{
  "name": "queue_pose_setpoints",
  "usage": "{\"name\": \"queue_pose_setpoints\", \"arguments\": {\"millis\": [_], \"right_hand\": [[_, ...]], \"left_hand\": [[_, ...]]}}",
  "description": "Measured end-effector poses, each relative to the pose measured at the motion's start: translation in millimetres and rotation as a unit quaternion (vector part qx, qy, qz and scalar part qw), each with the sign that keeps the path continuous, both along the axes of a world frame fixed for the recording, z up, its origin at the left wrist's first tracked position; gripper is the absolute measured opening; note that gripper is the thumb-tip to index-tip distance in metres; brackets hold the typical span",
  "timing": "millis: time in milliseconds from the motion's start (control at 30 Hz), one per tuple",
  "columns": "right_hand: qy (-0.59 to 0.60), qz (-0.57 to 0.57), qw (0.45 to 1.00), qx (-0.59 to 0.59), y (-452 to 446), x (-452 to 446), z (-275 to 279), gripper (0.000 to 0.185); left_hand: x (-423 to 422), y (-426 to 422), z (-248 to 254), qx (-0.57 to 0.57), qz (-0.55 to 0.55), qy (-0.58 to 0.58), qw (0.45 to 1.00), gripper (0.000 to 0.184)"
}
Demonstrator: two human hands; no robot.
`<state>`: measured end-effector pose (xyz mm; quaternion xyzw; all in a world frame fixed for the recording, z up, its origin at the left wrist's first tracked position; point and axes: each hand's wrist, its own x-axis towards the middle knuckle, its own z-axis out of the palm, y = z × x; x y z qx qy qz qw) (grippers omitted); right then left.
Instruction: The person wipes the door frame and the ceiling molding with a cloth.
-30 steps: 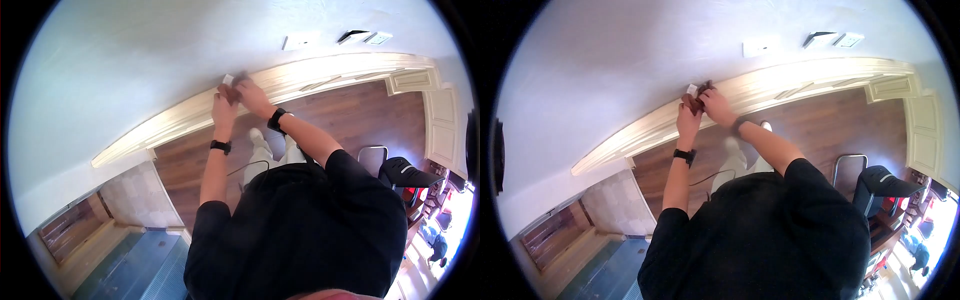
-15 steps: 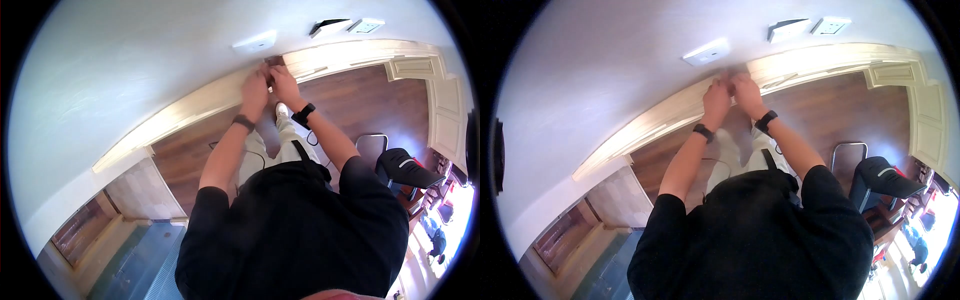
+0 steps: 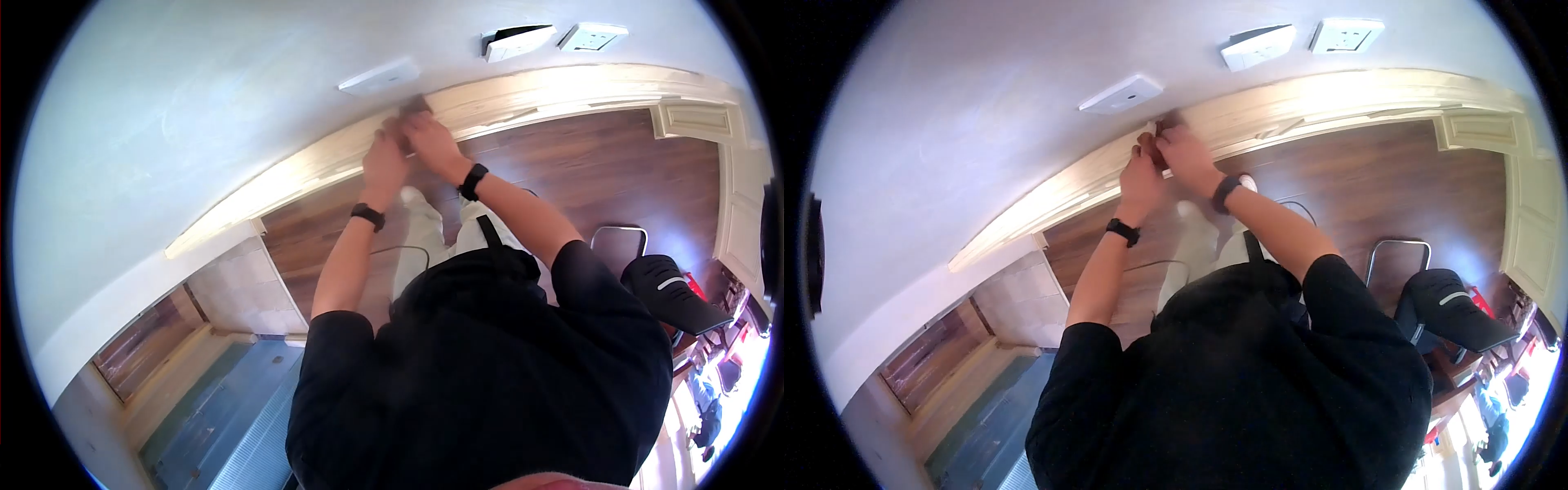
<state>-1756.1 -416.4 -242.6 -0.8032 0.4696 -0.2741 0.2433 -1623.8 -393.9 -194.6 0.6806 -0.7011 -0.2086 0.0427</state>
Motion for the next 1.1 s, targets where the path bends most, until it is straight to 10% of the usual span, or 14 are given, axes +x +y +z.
{"name": "queue_pose_setpoints", "arguments": {"millis": [200, 800, 1100], "right_hand": [[-0.047, 0.045, 0.998, 0.014, -3.0, 22.5, 4.2, 0.027], [0.004, -0.083, 0.997, -0.003, -5.2, -91.0, 6.5, 0.028], [0.019, -0.022, 1.000, 0.003, -1.1, -16.7, 10.5, 0.026]], "left_hand": [[24.1, -2.0, 16.4, 0.055, 0.003, -0.060, 0.997, 0.080], [-70.7, -49.1, -36.9, 0.030, -0.134, 0.036, 0.990, 0.021], [12.4, -36.7, -40.5, 0.062, -0.132, 0.054, 0.988, 0.043]]}}
